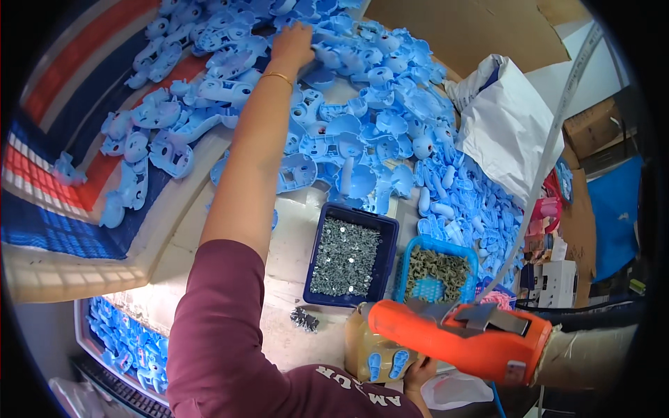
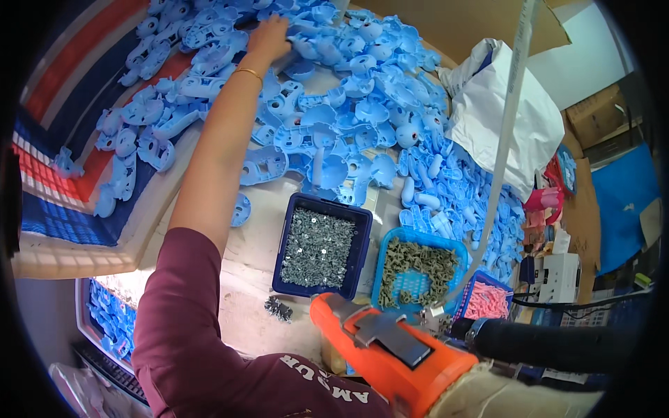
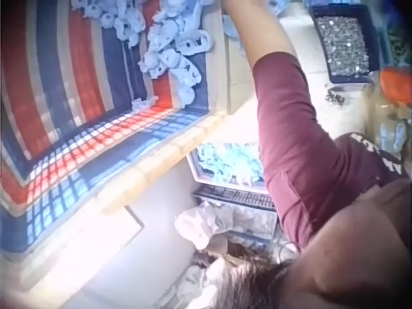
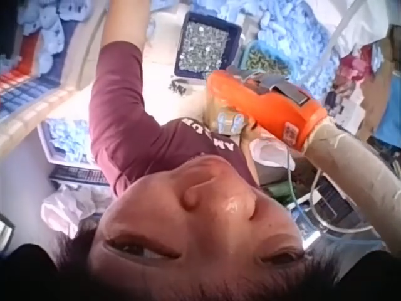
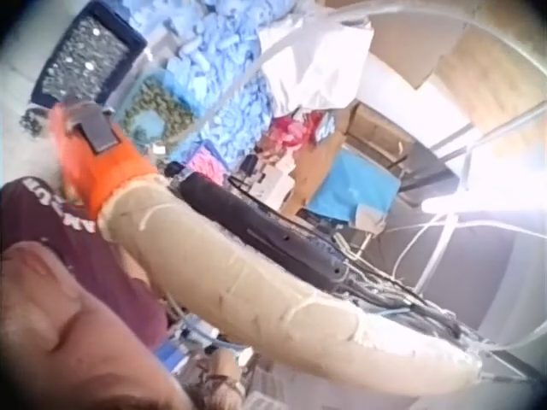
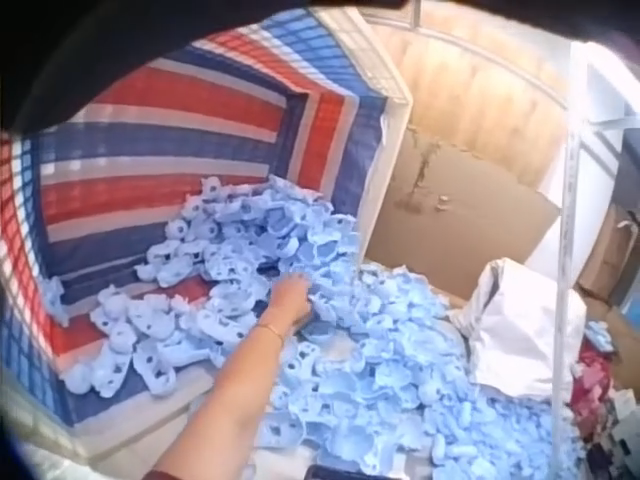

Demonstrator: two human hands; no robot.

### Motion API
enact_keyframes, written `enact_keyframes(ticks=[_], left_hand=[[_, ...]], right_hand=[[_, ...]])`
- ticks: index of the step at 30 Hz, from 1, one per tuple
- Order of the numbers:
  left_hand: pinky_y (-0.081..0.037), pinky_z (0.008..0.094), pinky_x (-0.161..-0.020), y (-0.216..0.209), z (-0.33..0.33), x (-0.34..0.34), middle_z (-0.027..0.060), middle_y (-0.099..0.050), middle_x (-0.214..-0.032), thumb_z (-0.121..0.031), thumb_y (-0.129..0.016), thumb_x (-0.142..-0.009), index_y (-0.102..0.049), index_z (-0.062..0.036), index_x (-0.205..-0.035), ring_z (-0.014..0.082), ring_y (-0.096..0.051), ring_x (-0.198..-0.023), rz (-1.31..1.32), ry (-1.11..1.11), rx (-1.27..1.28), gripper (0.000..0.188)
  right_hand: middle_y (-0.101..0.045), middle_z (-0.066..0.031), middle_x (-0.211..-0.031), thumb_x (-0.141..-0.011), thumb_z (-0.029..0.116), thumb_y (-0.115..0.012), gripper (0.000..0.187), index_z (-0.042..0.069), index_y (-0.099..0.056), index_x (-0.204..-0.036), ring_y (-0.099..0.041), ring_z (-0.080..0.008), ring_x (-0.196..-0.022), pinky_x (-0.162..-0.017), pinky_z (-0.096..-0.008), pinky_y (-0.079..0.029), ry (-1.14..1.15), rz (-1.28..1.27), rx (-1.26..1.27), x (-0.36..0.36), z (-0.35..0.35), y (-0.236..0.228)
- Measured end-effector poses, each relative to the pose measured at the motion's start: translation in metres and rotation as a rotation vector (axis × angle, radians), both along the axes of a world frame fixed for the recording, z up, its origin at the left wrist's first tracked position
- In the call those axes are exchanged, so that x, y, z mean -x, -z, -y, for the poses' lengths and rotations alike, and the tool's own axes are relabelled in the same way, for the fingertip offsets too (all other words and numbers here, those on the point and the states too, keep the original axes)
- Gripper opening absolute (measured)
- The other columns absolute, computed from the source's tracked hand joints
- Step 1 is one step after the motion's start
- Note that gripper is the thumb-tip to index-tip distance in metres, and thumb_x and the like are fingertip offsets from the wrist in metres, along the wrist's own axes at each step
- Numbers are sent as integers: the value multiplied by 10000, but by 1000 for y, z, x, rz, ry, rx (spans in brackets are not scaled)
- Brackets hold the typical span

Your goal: Assembling toy components and securing them with a pneumatic tool.

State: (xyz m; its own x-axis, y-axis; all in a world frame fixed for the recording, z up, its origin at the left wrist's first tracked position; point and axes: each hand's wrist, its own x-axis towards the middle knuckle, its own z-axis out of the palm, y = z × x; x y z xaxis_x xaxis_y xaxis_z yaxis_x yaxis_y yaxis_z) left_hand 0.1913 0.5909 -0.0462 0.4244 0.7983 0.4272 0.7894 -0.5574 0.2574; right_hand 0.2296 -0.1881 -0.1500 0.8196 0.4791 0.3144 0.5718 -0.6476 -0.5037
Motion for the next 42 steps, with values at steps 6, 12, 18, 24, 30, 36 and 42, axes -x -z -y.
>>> enact_keyframes(ticks=[6, 12, 18, 24, 30, 36, 42], left_hand=[[-379, 569, -1025, 25, -29, -9, 143, -327, -1478, -136, -711, -766, -312, -417, -1426, 387, -460, -1253, 143, -93, 118, 821], [-433, 510, -999, 41, -38, -6, 180, -310, -1475, -17, -666, -786, -391, -391, -1392, 440, -497, -1194, 107, 53, 202, 763], [-469, 466, -962, 49, -27, 9, 184, -306, -1480, -55, -616, -828, -459, -333, -1358, 417, -490, -1213, -3, 45, -38, 619], [-521, 413, -840, 14, -16, 52, 192, -448, -1369, -75, -630, -771, -609, -213, -1175, 388, -617, -983, -236, 255, 297, 428], [-530, 390, -786, -88, 62, 54, 138, -704, -948, -118, -596, -801, -719, -167, -989, 294, -666, -912, -704, 239, 275, 230], [-514, 453, -856, -78, 79, -25, 220, -660, -1072, -332, -619, -801, -688, -62, -1039, 352, -658, -957, 17, 365, -137, 366], [-155, 722, -1043, -6, 81, -44, 108, -563, -1308, -349, -597, -820, -659, -202, -1180, 384, -289, -1374, -184, 324, -50, 394]], right_hand=[[-577, -100, -831, -932, 69, -485, 102, -11, -541, -962, -576, -159, -743, -685, -272, -471, 73, -134, 3, 1, 0, -2], [-559, -89, -816, -932, 68, -483, 96, -8, -537, -955, -559, -158, -720, -667, -265, -464, 45, -74, 8, 12, -18, -15], [-555, -90, -830, -934, 85, -478, 111, -9, -534, -951, -547, -155, -714, -659, -262, -454, 24, -51, -7, 13, -23, -20], [-583, -87, -786, -927, 97, -507, 108, 9, -568, -936, -556, -166, -655, -596, -274, -452, 41, -70, -30, 9, -22, -15], [-576, -88, -797, -924, 94, -511, 105, 5, -565, -937, -553, -163, -662, -593, -272, -448, 43, -65, -14, 10, -26, -22], [-593, -102, -823, -919, 80, -512, 122, -10, -571, -976, -557, -187, -662, -608, -282, -451, 63, -103, -29, 10, -17, -16], [-557, -81, -790, -930, 100, -490, 115, -1, -544, -935, -540, -158, -663, -612, -269, -441, 11, 17, 83, 10, -19, -14]])
